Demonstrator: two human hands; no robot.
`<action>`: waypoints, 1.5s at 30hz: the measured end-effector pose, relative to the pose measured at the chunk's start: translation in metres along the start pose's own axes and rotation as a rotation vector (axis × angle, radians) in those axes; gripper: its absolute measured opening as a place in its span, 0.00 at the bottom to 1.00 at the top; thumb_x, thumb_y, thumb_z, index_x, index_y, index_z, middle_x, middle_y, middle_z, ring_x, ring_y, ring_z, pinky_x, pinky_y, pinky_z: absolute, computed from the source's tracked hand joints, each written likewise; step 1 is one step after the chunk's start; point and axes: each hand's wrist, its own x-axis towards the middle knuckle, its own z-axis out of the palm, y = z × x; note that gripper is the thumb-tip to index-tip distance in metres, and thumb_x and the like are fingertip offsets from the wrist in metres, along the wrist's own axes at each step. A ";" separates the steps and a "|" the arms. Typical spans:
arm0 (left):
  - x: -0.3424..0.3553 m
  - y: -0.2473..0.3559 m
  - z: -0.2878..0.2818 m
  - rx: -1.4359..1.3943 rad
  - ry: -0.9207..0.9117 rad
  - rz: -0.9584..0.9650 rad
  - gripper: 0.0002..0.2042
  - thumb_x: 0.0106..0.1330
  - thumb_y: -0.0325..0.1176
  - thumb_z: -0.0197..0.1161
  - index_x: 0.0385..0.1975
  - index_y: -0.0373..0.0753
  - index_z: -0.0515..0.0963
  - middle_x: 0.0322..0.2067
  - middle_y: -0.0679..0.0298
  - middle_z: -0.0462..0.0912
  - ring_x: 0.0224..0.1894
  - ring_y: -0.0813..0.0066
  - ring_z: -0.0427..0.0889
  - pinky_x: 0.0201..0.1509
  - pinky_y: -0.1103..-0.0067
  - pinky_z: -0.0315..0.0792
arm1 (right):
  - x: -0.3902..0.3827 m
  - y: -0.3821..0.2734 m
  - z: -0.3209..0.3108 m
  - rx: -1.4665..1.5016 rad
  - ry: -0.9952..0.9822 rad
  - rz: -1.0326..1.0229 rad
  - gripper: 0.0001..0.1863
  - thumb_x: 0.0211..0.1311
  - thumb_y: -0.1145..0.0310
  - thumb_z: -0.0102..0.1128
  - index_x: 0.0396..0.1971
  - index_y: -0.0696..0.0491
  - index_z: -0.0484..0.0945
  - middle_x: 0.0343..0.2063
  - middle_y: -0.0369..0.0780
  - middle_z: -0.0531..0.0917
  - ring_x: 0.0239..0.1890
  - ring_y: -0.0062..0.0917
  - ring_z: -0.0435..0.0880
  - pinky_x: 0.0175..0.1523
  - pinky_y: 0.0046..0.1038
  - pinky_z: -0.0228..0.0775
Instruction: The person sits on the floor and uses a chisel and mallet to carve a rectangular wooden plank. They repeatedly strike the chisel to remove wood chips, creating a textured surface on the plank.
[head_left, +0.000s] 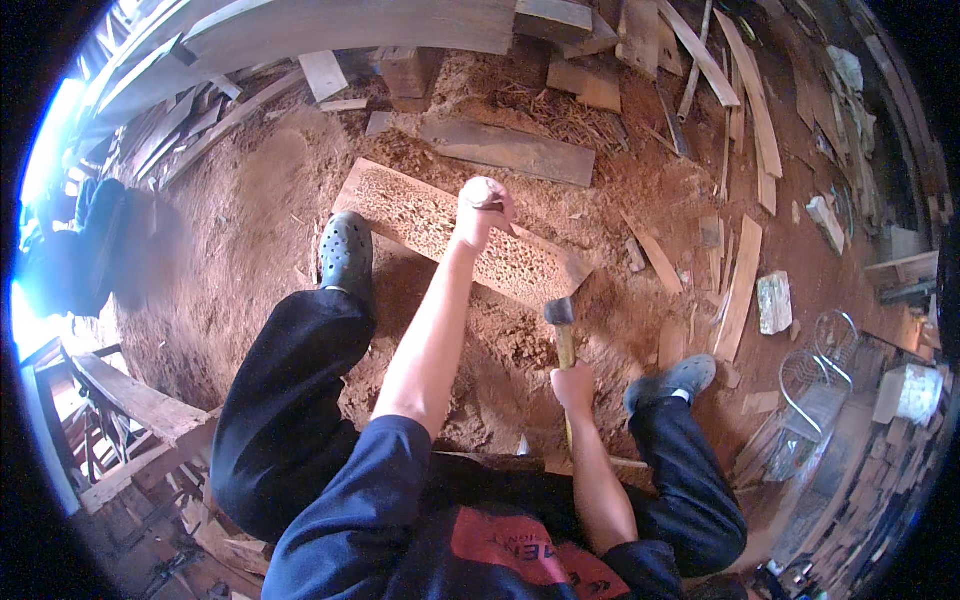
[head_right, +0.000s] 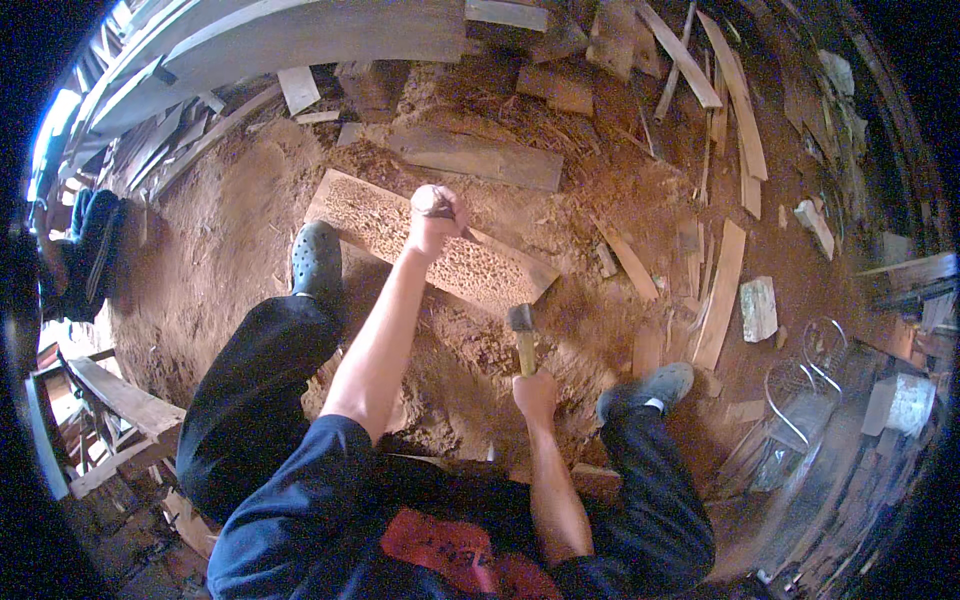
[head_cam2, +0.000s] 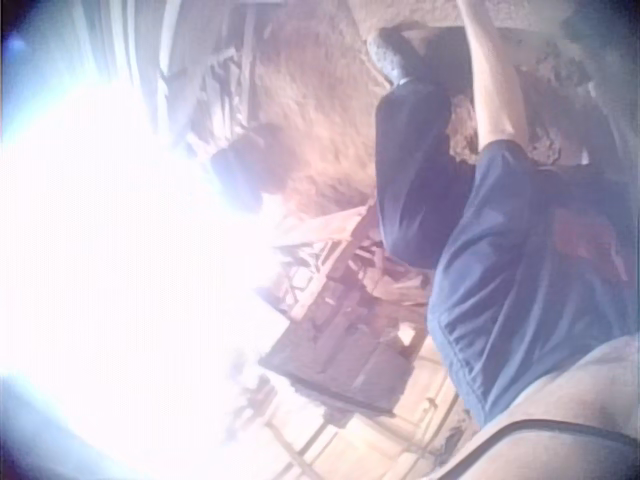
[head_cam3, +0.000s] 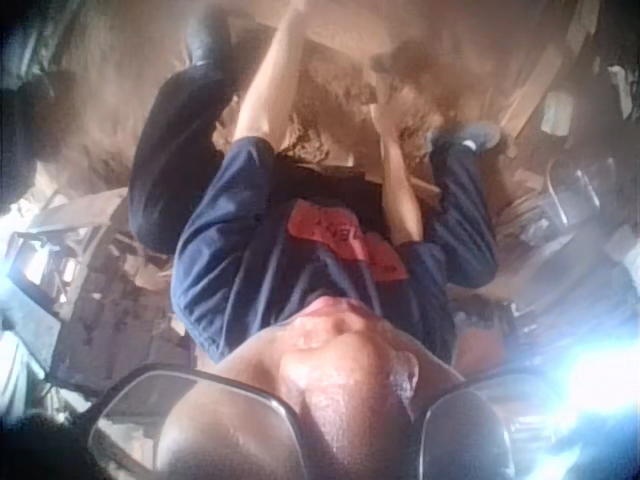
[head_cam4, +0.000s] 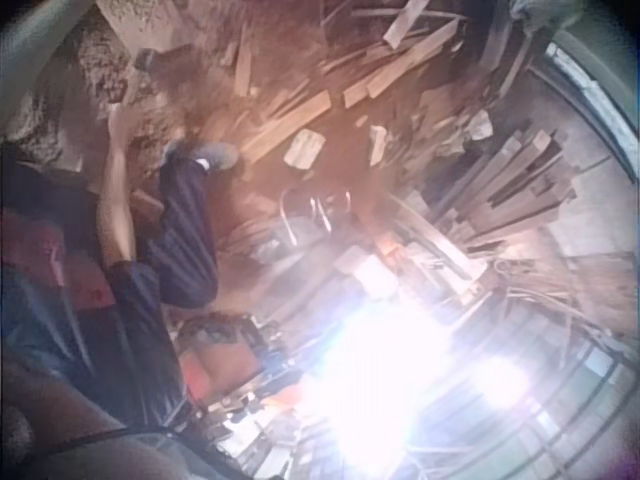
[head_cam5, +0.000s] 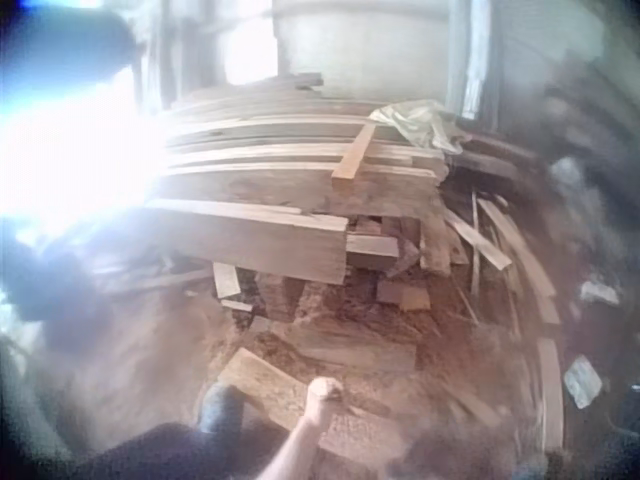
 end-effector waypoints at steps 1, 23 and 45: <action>0.001 0.002 -0.006 0.010 -0.031 0.009 0.15 0.27 0.17 0.58 0.20 0.38 0.69 0.14 0.65 0.71 0.17 0.73 0.70 0.21 0.79 0.64 | -0.012 -0.024 -0.011 -0.043 0.048 -0.024 0.12 0.38 0.70 0.55 0.23 0.64 0.76 0.22 0.56 0.78 0.29 0.52 0.78 0.35 0.42 0.71; -0.066 0.024 0.084 -0.182 0.262 -0.007 0.09 0.36 0.16 0.53 0.16 0.37 0.66 0.16 0.69 0.69 0.18 0.77 0.67 0.23 0.81 0.63 | -0.001 -0.017 -0.006 -0.081 -0.149 0.128 0.16 0.40 0.67 0.57 0.29 0.63 0.79 0.30 0.56 0.80 0.36 0.47 0.80 0.43 0.39 0.72; -0.067 0.015 0.043 0.000 0.461 0.153 0.10 0.39 0.13 0.52 0.20 0.37 0.71 0.18 0.68 0.71 0.20 0.80 0.69 0.23 0.83 0.65 | 0.000 -0.011 -0.004 0.041 -0.142 0.039 0.16 0.39 0.67 0.57 0.25 0.66 0.77 0.26 0.59 0.78 0.33 0.51 0.79 0.39 0.43 0.72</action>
